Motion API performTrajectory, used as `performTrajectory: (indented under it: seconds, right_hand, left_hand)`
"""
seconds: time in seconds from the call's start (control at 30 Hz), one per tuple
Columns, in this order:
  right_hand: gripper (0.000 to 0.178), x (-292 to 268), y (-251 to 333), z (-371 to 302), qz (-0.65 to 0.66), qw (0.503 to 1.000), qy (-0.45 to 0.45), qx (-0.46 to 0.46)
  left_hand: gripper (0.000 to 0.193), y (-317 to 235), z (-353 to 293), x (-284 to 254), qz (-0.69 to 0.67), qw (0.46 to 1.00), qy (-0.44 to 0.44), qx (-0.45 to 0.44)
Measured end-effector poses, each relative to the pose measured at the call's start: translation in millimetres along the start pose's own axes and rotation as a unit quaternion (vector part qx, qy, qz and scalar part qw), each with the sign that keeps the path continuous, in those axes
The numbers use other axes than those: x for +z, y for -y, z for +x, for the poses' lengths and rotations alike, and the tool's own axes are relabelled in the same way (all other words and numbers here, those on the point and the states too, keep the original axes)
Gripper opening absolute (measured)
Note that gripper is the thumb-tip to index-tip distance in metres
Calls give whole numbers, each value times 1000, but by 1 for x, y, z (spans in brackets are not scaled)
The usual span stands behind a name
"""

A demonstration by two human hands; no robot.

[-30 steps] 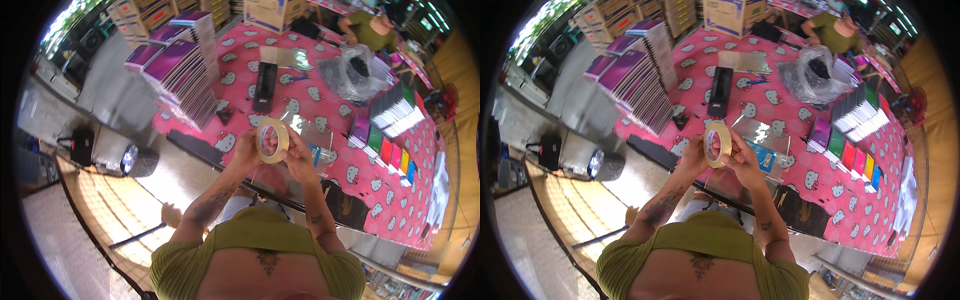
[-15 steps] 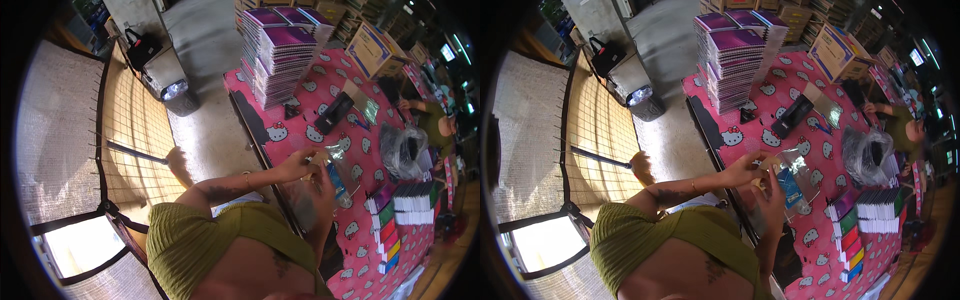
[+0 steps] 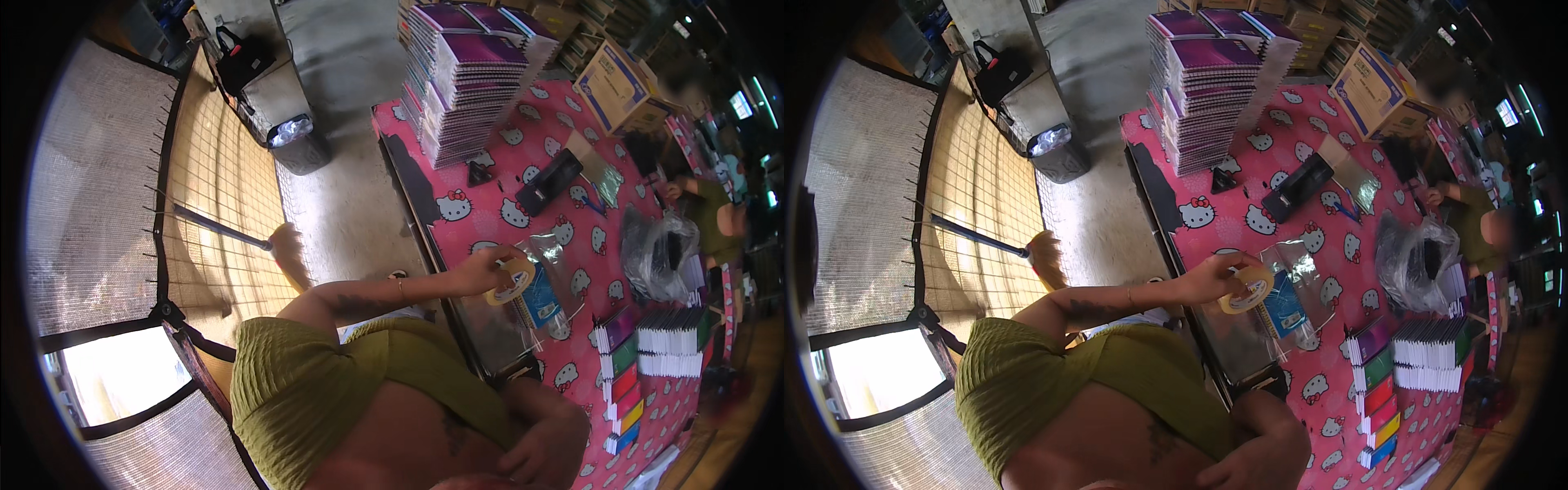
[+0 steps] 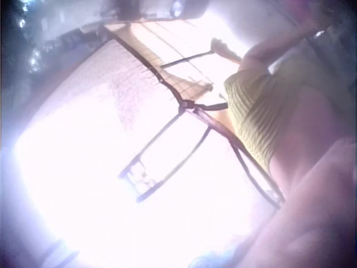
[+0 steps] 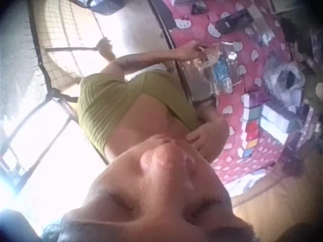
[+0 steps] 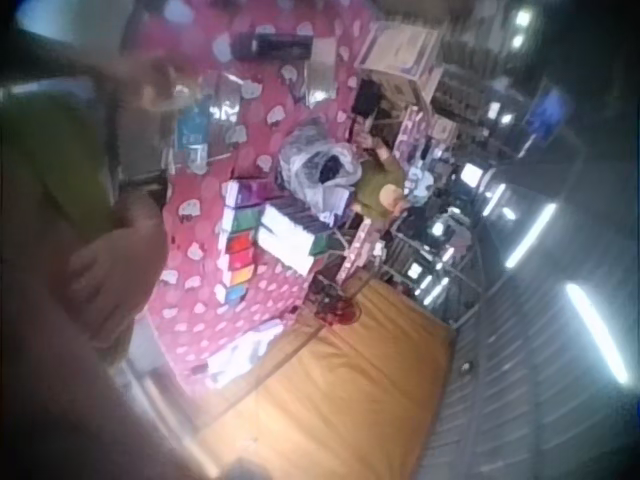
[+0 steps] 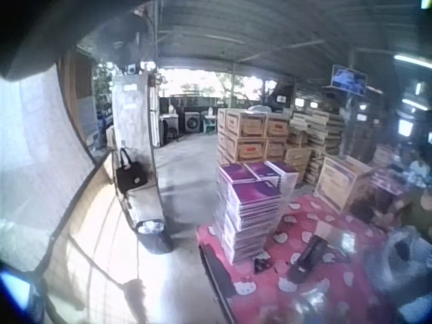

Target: The person places notebooks into clear plastic bags, uses a tape dispenser to seal the bags, and stacks the packaged notebooks on a table.

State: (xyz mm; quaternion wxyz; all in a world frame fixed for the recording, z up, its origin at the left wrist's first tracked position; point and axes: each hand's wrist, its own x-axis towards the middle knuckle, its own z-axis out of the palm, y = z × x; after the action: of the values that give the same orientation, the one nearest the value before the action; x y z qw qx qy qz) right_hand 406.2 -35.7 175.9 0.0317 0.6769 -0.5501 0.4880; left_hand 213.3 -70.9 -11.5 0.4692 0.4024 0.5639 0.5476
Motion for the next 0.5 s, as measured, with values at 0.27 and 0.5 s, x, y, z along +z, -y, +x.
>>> performTrajectory:
  seconds: [0.27, 0.5]
  right_hand:
    - [24, 17, 11, -4, -70, 997, -17, 8]
    - [57, 20, -33, -87, -409, 577, -643, 294]
  left_hand:
    - [49, -1, 0, -13, -277, 960, 37, -3]
    - [59, -31, -9, -7, -270, 956, 33, 112]
